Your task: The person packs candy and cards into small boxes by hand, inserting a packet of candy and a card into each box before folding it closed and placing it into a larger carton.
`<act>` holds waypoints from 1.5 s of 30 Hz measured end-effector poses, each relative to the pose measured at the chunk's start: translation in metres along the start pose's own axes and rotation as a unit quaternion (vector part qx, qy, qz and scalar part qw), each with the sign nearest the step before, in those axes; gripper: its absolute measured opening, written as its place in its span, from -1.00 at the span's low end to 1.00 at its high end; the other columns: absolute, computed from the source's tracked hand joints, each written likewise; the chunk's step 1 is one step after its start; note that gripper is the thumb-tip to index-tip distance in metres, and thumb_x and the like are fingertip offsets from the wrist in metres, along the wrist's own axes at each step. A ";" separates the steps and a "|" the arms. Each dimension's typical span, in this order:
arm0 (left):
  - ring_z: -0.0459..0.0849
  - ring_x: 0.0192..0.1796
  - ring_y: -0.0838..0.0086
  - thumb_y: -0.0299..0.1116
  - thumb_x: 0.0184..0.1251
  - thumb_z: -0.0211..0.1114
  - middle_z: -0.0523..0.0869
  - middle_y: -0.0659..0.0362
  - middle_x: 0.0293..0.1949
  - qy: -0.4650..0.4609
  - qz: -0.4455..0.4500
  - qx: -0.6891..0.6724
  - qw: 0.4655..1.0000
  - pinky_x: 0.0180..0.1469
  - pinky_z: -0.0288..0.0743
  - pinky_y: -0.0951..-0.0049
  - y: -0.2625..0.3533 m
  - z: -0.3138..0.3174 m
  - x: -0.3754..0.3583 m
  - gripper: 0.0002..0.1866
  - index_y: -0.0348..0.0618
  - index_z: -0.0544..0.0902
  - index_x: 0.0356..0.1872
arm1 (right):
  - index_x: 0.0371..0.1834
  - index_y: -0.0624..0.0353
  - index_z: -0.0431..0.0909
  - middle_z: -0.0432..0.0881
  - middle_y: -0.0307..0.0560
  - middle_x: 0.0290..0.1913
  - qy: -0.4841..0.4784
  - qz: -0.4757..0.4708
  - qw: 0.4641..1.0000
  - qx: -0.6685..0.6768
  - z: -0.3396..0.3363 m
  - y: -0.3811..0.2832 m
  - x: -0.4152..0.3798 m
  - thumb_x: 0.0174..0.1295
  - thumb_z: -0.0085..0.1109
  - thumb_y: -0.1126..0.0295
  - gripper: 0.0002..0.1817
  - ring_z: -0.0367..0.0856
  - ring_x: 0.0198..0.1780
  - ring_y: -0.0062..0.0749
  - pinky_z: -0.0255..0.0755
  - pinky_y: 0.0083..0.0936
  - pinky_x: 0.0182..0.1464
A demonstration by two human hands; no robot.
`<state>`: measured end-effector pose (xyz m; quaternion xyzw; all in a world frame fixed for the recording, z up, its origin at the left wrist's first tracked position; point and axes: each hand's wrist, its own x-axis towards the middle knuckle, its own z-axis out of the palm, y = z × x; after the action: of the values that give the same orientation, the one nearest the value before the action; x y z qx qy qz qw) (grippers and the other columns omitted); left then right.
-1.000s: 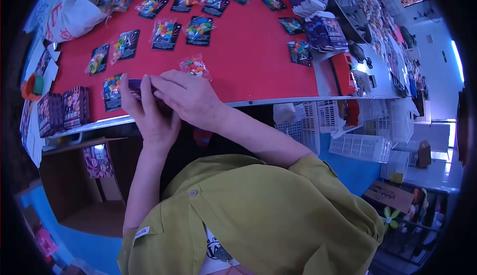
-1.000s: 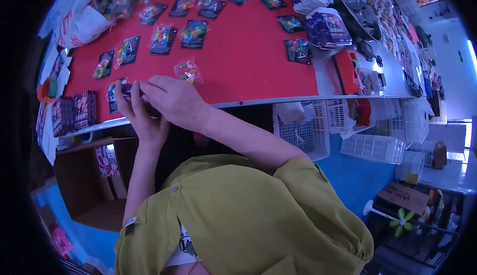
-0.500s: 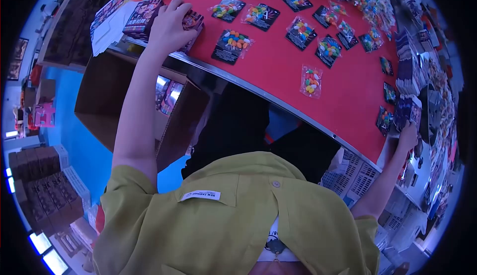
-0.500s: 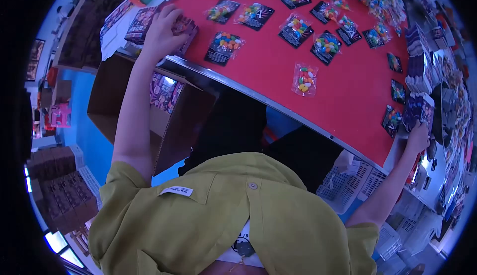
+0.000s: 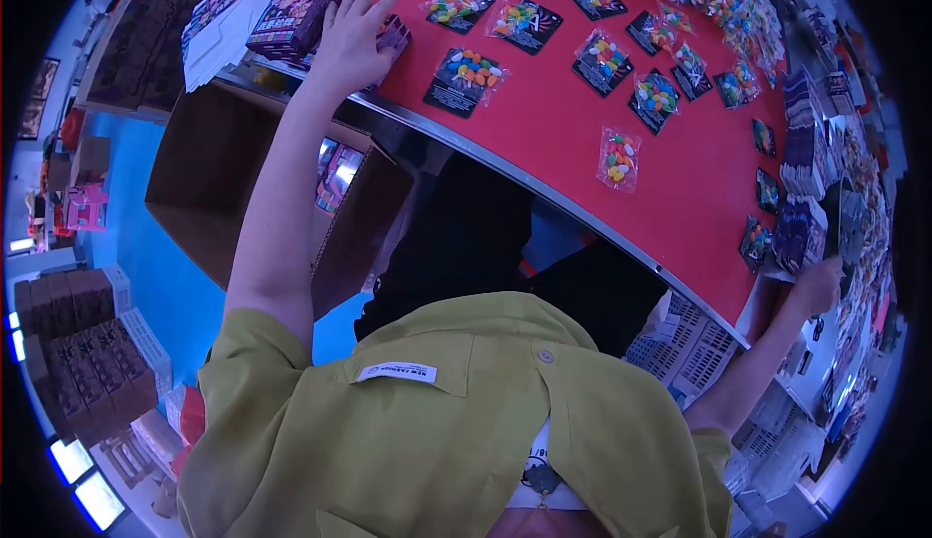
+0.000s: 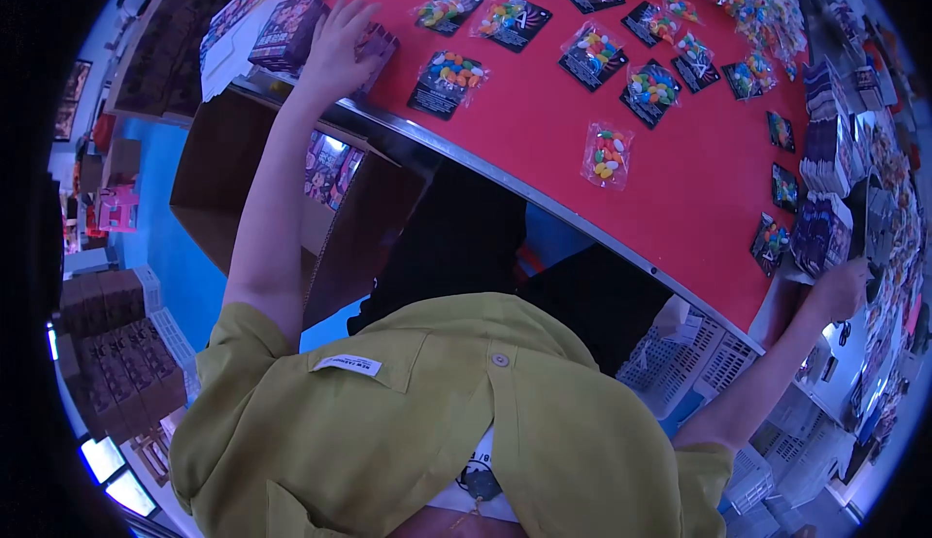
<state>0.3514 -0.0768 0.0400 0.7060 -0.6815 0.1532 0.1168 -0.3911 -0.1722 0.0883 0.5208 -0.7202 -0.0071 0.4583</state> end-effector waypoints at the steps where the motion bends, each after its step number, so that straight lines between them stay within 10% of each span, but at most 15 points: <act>1: 0.15 0.43 0.05 -0.34 0.13 0.27 0.39 -0.02 0.27 0.037 0.009 -0.003 0.999 0.42 0.01 -0.05 0.003 -0.001 -0.001 -0.40 -0.08 0.38 0.26 | -0.19 0.13 0.54 0.68 -0.01 -0.33 0.047 -0.010 0.998 0.040 -0.036 -0.014 0.002 0.29 -0.06 0.39 -0.83 0.67 -0.36 -0.05 0.54 -0.22 -0.40; 5: 0.33 0.35 0.16 -0.34 0.20 0.31 0.41 0.01 0.26 0.128 -0.009 -0.251 0.959 0.33 0.26 0.09 0.056 -0.014 0.000 -0.41 -0.07 0.37 0.28 | -0.10 0.21 0.57 0.68 -0.03 -0.31 0.222 -0.106 0.928 0.281 -0.163 -0.101 -0.022 0.21 0.12 0.46 -0.79 0.65 -0.36 -0.15 0.54 -0.30 -0.34; 8: 0.42 0.28 0.18 -0.23 0.16 0.39 0.42 -0.04 0.24 -0.002 -0.074 -0.662 0.746 0.26 0.36 0.17 0.156 -0.039 -0.010 -0.30 -0.14 0.31 0.31 | -0.06 0.36 0.55 0.64 0.04 -0.21 0.230 -0.204 0.855 0.417 -0.257 -0.176 -0.065 0.17 0.14 0.50 -0.72 0.64 -0.23 -0.20 0.53 -0.32 -0.17; 10: 0.40 0.30 0.18 -0.08 0.11 0.41 0.41 -0.04 0.25 -0.073 -0.142 -0.869 0.469 0.27 0.35 0.18 0.205 -0.032 -0.022 -0.20 -0.20 0.26 0.32 | -0.03 0.41 0.51 0.63 0.07 -0.17 0.193 -0.268 0.794 0.511 -0.290 -0.213 -0.092 0.12 0.11 0.59 -0.69 0.64 -0.20 -0.13 0.53 -0.33 -0.14; 13: 0.40 0.30 0.17 -0.01 0.07 0.39 0.40 -0.06 0.26 -0.087 -0.202 -0.906 0.361 0.27 0.36 0.18 0.218 -0.040 -0.025 -0.15 -0.25 0.24 0.32 | -0.04 0.44 0.49 0.59 0.15 -0.13 0.150 -0.324 0.738 0.573 -0.311 -0.240 -0.127 0.14 0.11 0.47 -0.67 0.62 -0.13 -0.11 0.48 -0.24 0.00; 15: 0.46 0.25 0.17 -0.13 0.10 0.33 0.43 -0.08 0.22 -0.091 -0.188 -0.898 0.386 0.25 0.38 0.20 0.204 -0.036 -0.026 -0.25 -0.26 0.28 0.29 | 0.00 0.41 0.46 0.56 0.17 -0.03 0.031 -0.365 0.650 0.666 -0.323 -0.236 -0.136 0.16 0.10 0.42 -0.64 0.59 -0.05 -0.07 0.39 -0.19 0.10; 18: 0.60 0.01 0.39 -0.42 0.03 0.32 0.60 0.09 -0.06 -0.260 -0.157 -0.927 0.219 0.12 0.46 0.33 0.188 -0.037 -0.036 -0.42 -0.28 0.40 0.15 | 0.06 0.33 0.45 0.52 0.12 0.06 0.014 -0.289 0.588 0.755 -0.300 -0.233 -0.117 0.17 0.08 0.46 -0.63 0.52 0.08 -0.03 0.28 -0.16 0.18; 24: 0.63 -0.07 0.37 -0.47 -0.04 0.35 0.61 0.10 -0.10 -0.320 -0.152 -0.916 0.190 0.04 0.51 0.37 0.198 -0.048 -0.043 -0.44 -0.29 0.44 0.08 | 0.08 0.30 0.44 0.52 0.02 0.00 0.111 -0.343 0.603 0.712 -0.291 -0.250 -0.102 0.02 0.11 0.56 -0.54 0.50 0.04 -0.06 0.37 -0.27 0.03; 29: 0.71 -0.15 0.31 -0.55 -0.01 0.32 0.66 0.05 -0.15 -0.296 -0.203 -0.909 0.212 -0.08 0.64 0.27 0.196 -0.041 -0.046 -0.51 -0.31 0.47 0.04 | 0.05 0.31 0.47 0.54 0.06 -0.10 0.134 -0.254 0.687 0.668 -0.299 -0.244 -0.102 0.23 0.07 0.52 -0.69 0.52 -0.10 -0.20 0.40 -0.36 -0.03; 31: 0.74 -0.22 0.31 -0.61 0.05 0.31 0.69 0.05 -0.19 -0.265 -0.216 -0.917 0.206 -0.16 0.69 0.27 0.200 -0.043 -0.043 -0.59 -0.33 0.51 -0.01 | 0.02 0.28 0.47 0.53 0.02 -0.16 0.040 -0.153 0.645 0.747 -0.302 -0.250 -0.113 0.27 0.08 0.43 -0.72 0.50 -0.18 -0.21 0.38 -0.36 -0.12; 33: 0.74 -0.24 0.33 -0.60 0.09 0.33 0.70 0.07 -0.22 -0.221 -0.309 -0.867 0.322 -0.18 0.69 0.31 0.200 -0.046 -0.043 -0.66 -0.33 0.54 -0.06 | -0.14 0.24 0.48 0.53 -0.05 -0.35 -0.166 -0.062 0.573 0.800 -0.294 -0.252 -0.122 0.35 0.07 0.27 -0.76 0.51 -0.34 -0.32 0.39 -0.41 -0.29; 38: 0.73 -0.25 0.40 -0.56 0.14 0.35 0.69 0.07 -0.21 -0.127 -0.333 -0.802 0.479 -0.23 0.67 0.43 0.209 -0.045 -0.048 -0.64 -0.37 0.50 -0.03 | -0.22 0.24 0.46 0.54 -0.08 -0.43 -0.248 -0.063 0.554 0.792 -0.289 -0.255 -0.133 0.35 0.08 0.30 -0.80 0.54 -0.40 -0.44 0.39 -0.50 -0.39; 40: 0.68 -0.16 0.45 -0.55 0.18 0.33 0.66 0.09 -0.17 0.069 -0.259 -0.749 0.605 -0.11 0.61 0.49 0.211 -0.037 -0.053 -0.54 -0.34 0.38 0.09 | -0.24 0.24 0.45 0.54 -0.09 -0.45 -0.253 -0.042 0.519 0.816 -0.287 -0.265 -0.139 0.36 0.07 0.31 -0.81 0.54 -0.42 -0.47 0.38 -0.53 -0.41; 45: 0.60 -0.08 0.51 -0.47 0.27 0.28 0.61 0.15 -0.21 0.085 -0.176 -0.739 0.644 0.02 0.49 0.53 0.201 -0.025 -0.052 -0.59 -0.25 0.34 0.09 | -0.10 0.24 0.48 0.55 -0.15 -0.31 -0.175 0.057 0.401 0.897 -0.304 -0.276 -0.143 0.38 0.04 0.29 -0.77 0.52 -0.27 -0.61 0.42 -0.65 -0.21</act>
<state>0.1484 -0.0280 0.0345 0.4756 -0.4179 -0.3661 0.6821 0.0224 -0.0490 0.0366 0.5778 -0.4054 0.5781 -0.4093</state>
